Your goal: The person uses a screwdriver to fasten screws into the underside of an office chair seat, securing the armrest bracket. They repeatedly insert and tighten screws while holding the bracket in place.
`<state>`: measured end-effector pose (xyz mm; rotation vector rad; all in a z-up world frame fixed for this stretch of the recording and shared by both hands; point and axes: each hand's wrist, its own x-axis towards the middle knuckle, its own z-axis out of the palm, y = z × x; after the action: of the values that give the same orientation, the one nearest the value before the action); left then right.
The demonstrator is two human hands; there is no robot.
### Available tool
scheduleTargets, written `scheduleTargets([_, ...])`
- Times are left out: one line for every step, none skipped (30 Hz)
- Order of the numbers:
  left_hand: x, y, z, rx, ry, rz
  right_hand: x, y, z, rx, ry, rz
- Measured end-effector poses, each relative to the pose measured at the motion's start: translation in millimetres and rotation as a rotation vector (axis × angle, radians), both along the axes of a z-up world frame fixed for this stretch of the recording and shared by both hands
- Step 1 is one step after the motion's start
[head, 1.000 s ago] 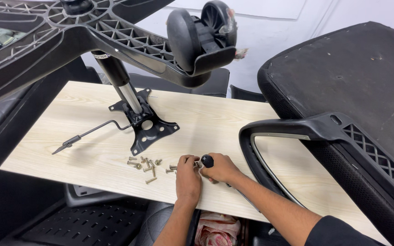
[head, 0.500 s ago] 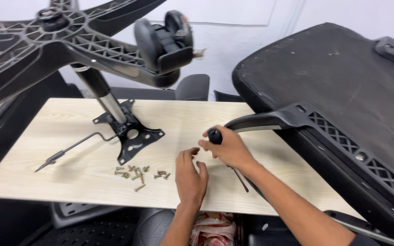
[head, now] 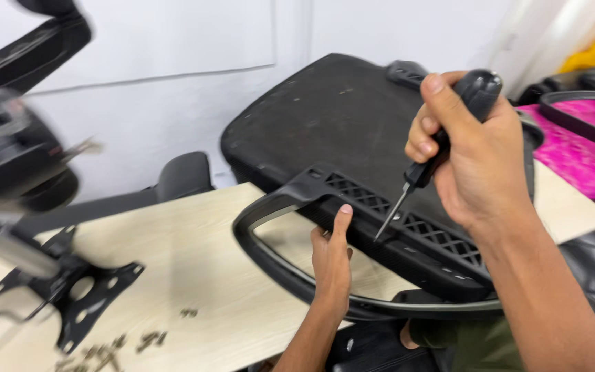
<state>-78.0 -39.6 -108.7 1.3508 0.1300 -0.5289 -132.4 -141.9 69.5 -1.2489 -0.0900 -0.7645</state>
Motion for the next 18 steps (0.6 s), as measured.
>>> scheduleTargets([-2.5, -8.6, 5.4, -0.057, 0.015, -0.002, -4.1, -9.2, 1.9, -0.009, -0.012, -0.037])
scheduleTargets([-5.3, -15.5, 10.8, -0.114, 0.034, 0.006, -6.6, -16.4, 3.1, -0.018, -0.022, -0.064])
scheduleTargets([-8.2, -21.3, 15.7, -0.171, 0.053, 0.014, -9.9, -22.5, 3.6, -0.027, -0.032, -0.091])
scheduleTargets([-9.0, -25.2, 19.6, -0.203, 0.078, 0.049, -11.6, -27.2, 3.0, -0.023, -0.045, -0.105])
scheduleTargets([-8.9, -28.2, 22.7, -0.234, 0.104, 0.084, -12.9, -31.1, 1.5, -0.019, -0.059, -0.118])
scheduleTargets([-10.6, -31.6, 24.6, -0.265, 0.132, 0.124, -13.9, -34.9, -0.5, -0.015, -0.071, -0.128])
scheduleTargets([-15.0, -35.7, 26.0, -0.272, 0.154, 0.146, -14.6, -38.3, -2.3, -0.036, -0.090, -0.138])
scheduleTargets([-19.5, -39.7, 27.7, -0.279, 0.172, 0.169, -14.6, -40.9, -3.5, -0.057, -0.112, -0.148])
scheduleTargets([-23.0, -43.0, 29.8, -0.285, 0.191, 0.191, -14.3, -42.9, -4.1, -0.077, -0.133, -0.159])
scheduleTargets([-25.3, -44.6, 32.3, -0.312, 0.187, 0.200, -13.2, -44.0, -4.1, -0.079, -0.138, -0.160])
scheduleTargets([-27.5, -45.3, 34.5, -0.339, 0.183, 0.208, -11.4, -43.9, -4.3, -0.082, -0.143, -0.161])
scheduleTargets([-29.2, -45.9, 35.9, -0.365, 0.181, 0.219, -9.2, -43.5, -4.9, -0.083, -0.146, -0.161])
scheduleTargets([-29.5, -46.4, 37.1, -0.356, 0.182, 0.218, -7.0, -43.2, -5.2, -0.073, -0.151, -0.139])
scheduleTargets([-29.8, -46.2, 37.1, -0.347, 0.185, 0.221, -4.6, -42.3, -6.3, -0.063, -0.154, -0.114])
scheduleTargets([-29.5, -46.2, 36.9, -0.338, 0.188, 0.223, -2.2, -41.4, -7.6, -0.053, -0.157, -0.090])
scheduleTargets([-29.6, -46.4, 36.6, -0.323, 0.195, 0.215, -0.3, -40.6, -8.8, -0.060, -0.141, -0.091])
scheduleTargets([-29.7, -46.3, 36.3, -0.308, 0.203, 0.207, 1.6, -39.7, -9.9, -0.067, -0.126, -0.093])
scheduleTargets([-29.2, -46.1, 36.4, -0.293, 0.211, 0.202, 3.4, -39.1, -10.4, -0.074, -0.110, -0.091])
